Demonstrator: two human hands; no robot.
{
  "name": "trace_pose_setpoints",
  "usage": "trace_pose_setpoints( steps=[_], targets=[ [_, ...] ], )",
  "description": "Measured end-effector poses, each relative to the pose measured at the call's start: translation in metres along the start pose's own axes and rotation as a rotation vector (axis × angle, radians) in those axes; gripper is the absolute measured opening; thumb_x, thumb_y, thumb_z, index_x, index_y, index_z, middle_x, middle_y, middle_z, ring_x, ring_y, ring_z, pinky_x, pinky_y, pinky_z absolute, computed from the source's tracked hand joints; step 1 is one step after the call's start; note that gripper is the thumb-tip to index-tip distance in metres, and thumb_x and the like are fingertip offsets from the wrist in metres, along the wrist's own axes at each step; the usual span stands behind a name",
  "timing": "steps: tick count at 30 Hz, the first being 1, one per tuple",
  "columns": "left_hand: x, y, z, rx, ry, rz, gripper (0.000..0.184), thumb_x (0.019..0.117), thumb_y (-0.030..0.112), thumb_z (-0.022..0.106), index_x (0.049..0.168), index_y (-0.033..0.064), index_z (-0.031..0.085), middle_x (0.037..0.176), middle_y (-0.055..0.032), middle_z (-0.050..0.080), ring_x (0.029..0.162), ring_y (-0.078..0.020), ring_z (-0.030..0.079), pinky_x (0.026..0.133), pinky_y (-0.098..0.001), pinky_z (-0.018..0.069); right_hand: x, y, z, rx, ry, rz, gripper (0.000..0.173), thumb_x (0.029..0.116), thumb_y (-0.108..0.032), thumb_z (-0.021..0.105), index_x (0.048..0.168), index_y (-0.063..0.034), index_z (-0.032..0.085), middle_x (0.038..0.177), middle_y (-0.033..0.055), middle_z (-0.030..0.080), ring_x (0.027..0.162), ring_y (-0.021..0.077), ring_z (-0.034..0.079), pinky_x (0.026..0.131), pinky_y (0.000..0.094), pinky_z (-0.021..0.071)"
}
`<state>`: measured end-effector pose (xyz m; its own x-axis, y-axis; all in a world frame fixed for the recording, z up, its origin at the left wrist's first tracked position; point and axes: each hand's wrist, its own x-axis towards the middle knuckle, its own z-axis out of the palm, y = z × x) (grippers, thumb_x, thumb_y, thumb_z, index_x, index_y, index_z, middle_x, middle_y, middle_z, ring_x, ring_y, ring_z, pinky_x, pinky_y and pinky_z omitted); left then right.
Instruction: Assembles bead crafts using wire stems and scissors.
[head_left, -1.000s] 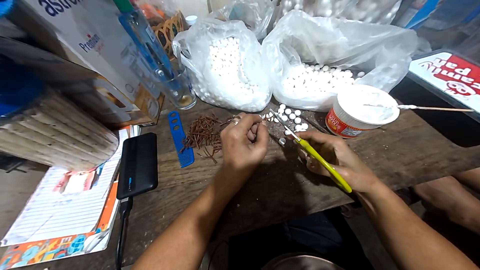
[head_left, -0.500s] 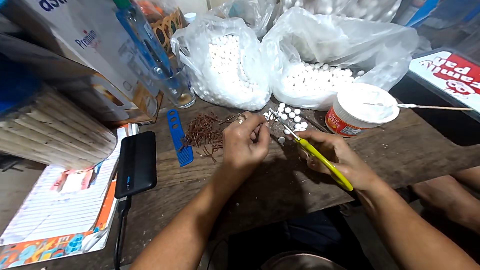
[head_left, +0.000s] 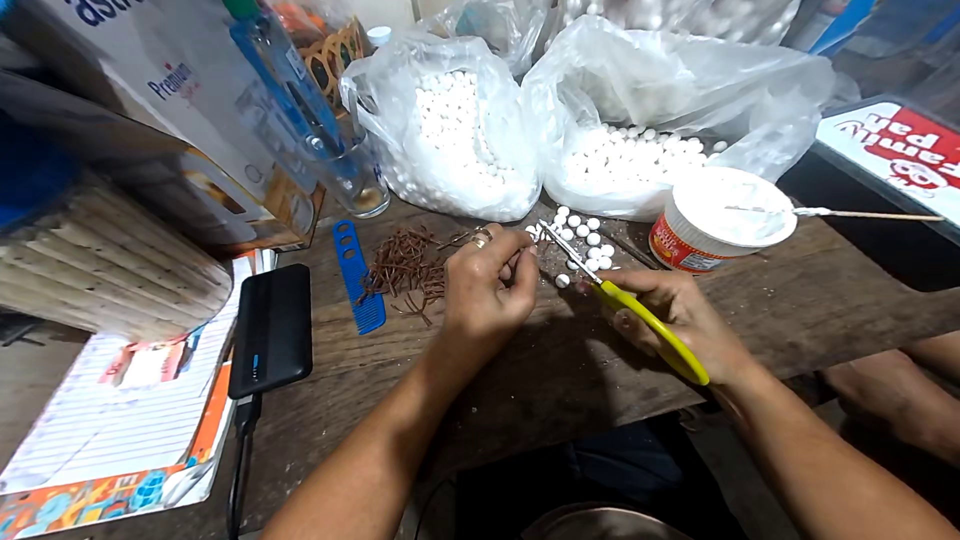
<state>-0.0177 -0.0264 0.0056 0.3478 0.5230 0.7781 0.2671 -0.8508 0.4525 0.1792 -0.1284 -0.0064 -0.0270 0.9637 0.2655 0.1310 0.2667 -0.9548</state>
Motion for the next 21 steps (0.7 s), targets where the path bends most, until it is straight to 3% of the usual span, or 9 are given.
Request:
trace_pose_setpoints(
  steps=[3,9,14,16,18,20,21],
  targets=[
    [-0.001,0.000,0.000,0.004,-0.003,-0.008,0.014,0.0880,0.003,0.059,0.086,-0.0046,0.072,0.068,-0.0047,0.056,0.061,-0.0028,0.049,0.057,-0.0142,0.0391,0.000,0.001,-0.002,-0.002,-0.014,-0.007,0.033,0.0896,-0.030,0.073,0.114,-0.0077,0.068,0.076,-0.0212,0.062,0.060,-0.0127,0.052,0.054,0.0059,0.0438],
    [-0.002,-0.001,0.000,0.003,-0.013,-0.016,0.015,0.0887,0.003,0.059,0.087,-0.0039,0.072,0.069,-0.0045,0.059,0.062,-0.0025,0.051,0.058,-0.0146,0.0409,-0.001,0.002,-0.002,-0.013,0.006,-0.032,0.026,0.0907,-0.018,0.069,0.113,-0.0053,0.070,0.078,-0.0196,0.066,0.061,-0.0128,0.054,0.056,0.0059,0.0458],
    [-0.001,-0.001,0.001,0.010,0.004,-0.035,0.015,0.0893,0.004,0.060,0.087,-0.0042,0.072,0.070,-0.0043,0.057,0.062,-0.0021,0.050,0.058,-0.0134,0.0399,0.000,0.004,-0.003,-0.032,0.028,-0.051,0.024,0.0919,-0.022,0.071,0.109,-0.0057,0.071,0.074,-0.0200,0.065,0.059,-0.0126,0.053,0.054,0.0060,0.0451],
    [0.000,-0.001,0.000,-0.020,0.023,-0.088,0.013,0.0894,0.005,0.062,0.087,-0.0027,0.072,0.076,-0.0047,0.057,0.067,-0.0015,0.051,0.061,-0.0122,0.0406,-0.001,0.003,-0.006,-0.147,0.051,-0.038,0.028,0.0906,-0.024,0.072,0.111,-0.0041,0.070,0.073,-0.0174,0.062,0.060,-0.0116,0.053,0.056,0.0066,0.0453],
    [0.002,-0.001,-0.001,-0.076,0.051,-0.151,0.009,0.0878,0.005,0.064,0.084,-0.0013,0.070,0.087,-0.0043,0.055,0.072,0.0002,0.049,0.062,-0.0098,0.0395,-0.005,0.001,-0.004,-0.464,0.061,-0.042,0.036,0.0884,-0.027,0.068,0.115,-0.0030,0.071,0.080,-0.0056,0.067,0.067,-0.0041,0.059,0.062,0.0149,0.0513],
    [0.003,-0.001,-0.002,-0.115,0.054,-0.218,0.006,0.0856,0.003,0.065,0.084,-0.0005,0.068,0.096,-0.0054,0.056,0.075,0.0013,0.051,0.062,-0.0087,0.0419,-0.010,-0.002,0.005,-0.758,0.032,-0.075,0.045,0.0871,-0.030,0.065,0.124,-0.0047,0.071,0.088,0.0093,0.073,0.073,0.0177,0.068,0.066,0.0388,0.0558],
    [0.004,-0.001,-0.002,-0.126,0.047,-0.242,0.004,0.0846,0.003,0.065,0.083,-0.0006,0.067,0.098,-0.0063,0.058,0.076,0.0011,0.053,0.062,-0.0092,0.0429,-0.013,-0.002,0.011,-0.851,0.021,-0.116,0.048,0.0866,-0.030,0.065,0.127,-0.0049,0.070,0.089,0.0137,0.073,0.074,0.0266,0.069,0.066,0.0464,0.0555]
  ],
)
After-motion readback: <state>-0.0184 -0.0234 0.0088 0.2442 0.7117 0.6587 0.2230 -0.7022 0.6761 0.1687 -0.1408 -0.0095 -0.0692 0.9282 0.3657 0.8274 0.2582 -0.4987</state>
